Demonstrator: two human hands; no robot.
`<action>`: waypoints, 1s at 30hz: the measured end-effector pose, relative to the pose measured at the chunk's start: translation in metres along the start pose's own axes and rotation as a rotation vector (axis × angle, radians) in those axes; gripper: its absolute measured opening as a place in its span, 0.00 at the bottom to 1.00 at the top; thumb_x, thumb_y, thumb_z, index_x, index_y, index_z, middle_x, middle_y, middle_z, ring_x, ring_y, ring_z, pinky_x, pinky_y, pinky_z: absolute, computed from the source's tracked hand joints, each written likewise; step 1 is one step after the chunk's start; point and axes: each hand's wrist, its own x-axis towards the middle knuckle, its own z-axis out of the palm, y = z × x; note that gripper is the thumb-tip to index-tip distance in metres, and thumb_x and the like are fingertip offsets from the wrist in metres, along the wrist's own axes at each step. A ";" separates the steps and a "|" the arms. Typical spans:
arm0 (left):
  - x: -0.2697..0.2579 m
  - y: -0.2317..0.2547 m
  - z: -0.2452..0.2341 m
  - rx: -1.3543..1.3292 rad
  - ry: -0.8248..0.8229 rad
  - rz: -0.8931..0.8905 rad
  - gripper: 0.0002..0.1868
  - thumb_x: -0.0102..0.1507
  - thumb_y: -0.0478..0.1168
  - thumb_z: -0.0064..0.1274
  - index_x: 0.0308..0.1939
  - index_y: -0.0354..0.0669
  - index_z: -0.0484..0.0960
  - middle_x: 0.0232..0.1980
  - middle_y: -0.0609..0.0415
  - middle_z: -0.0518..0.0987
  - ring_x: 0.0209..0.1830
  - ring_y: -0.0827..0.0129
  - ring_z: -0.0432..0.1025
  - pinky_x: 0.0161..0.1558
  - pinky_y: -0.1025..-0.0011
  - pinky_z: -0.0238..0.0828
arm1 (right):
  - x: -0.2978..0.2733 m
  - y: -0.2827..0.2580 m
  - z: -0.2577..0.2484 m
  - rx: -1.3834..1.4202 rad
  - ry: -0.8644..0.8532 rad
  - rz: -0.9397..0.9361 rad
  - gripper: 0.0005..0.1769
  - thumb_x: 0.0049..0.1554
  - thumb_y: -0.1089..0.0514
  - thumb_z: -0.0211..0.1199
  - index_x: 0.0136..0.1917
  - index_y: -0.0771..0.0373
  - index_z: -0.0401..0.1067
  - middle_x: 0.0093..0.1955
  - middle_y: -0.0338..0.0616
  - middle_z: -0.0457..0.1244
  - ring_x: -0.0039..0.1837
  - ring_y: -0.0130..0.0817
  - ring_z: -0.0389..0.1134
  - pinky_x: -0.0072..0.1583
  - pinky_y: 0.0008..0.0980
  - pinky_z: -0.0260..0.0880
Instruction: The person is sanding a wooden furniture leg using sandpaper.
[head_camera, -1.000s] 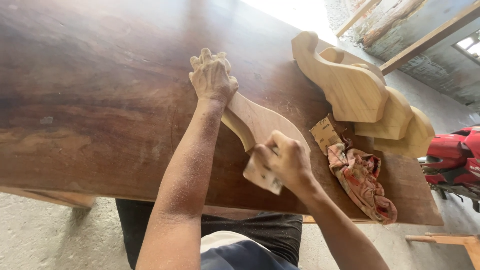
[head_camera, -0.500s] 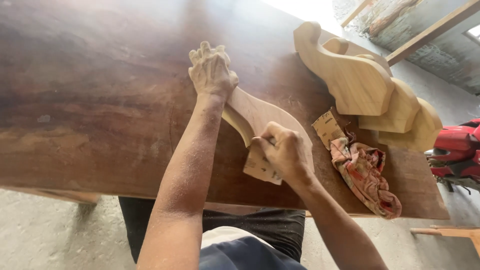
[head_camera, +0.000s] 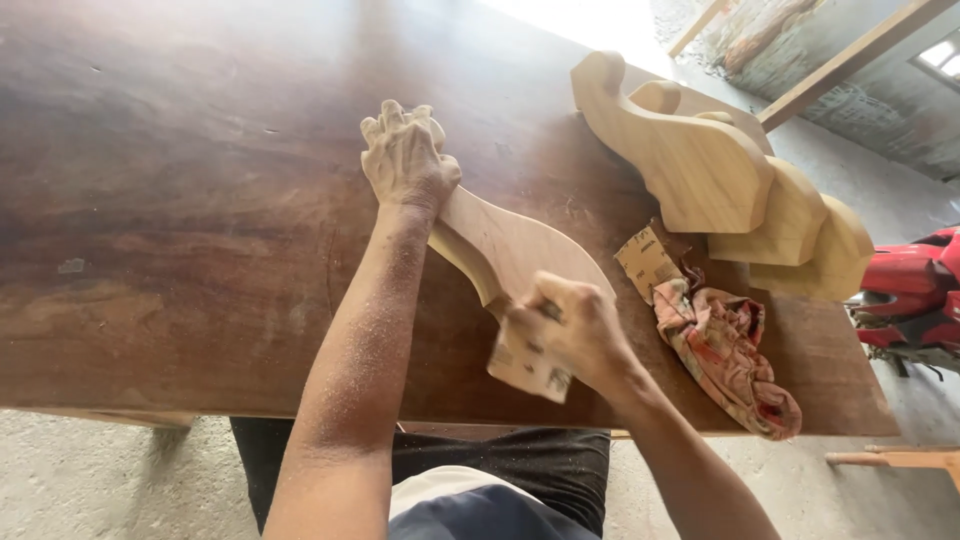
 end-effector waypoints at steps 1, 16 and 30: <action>-0.006 -0.001 -0.002 0.001 -0.002 -0.002 0.24 0.49 0.38 0.63 0.50 0.48 0.82 0.52 0.49 0.72 0.52 0.54 0.69 0.41 0.63 0.80 | -0.006 0.012 0.002 0.049 -0.082 0.025 0.12 0.57 0.53 0.69 0.36 0.59 0.73 0.34 0.39 0.71 0.32 0.25 0.72 0.31 0.28 0.75; -0.008 -0.003 0.010 0.057 -0.055 -0.020 0.28 0.49 0.37 0.62 0.55 0.48 0.81 0.54 0.49 0.72 0.53 0.57 0.69 0.41 0.67 0.80 | 0.010 -0.020 0.012 -0.059 0.043 0.125 0.08 0.57 0.52 0.69 0.42 0.57 0.76 0.35 0.38 0.72 0.31 0.27 0.72 0.32 0.33 0.69; 0.006 -0.011 -0.021 -0.011 -0.147 -0.042 0.27 0.48 0.42 0.63 0.52 0.50 0.77 0.52 0.46 0.70 0.53 0.55 0.68 0.42 0.64 0.80 | 0.053 -0.008 0.025 -0.064 0.128 -0.011 0.12 0.53 0.51 0.73 0.39 0.59 0.76 0.32 0.44 0.71 0.31 0.32 0.70 0.36 0.32 0.68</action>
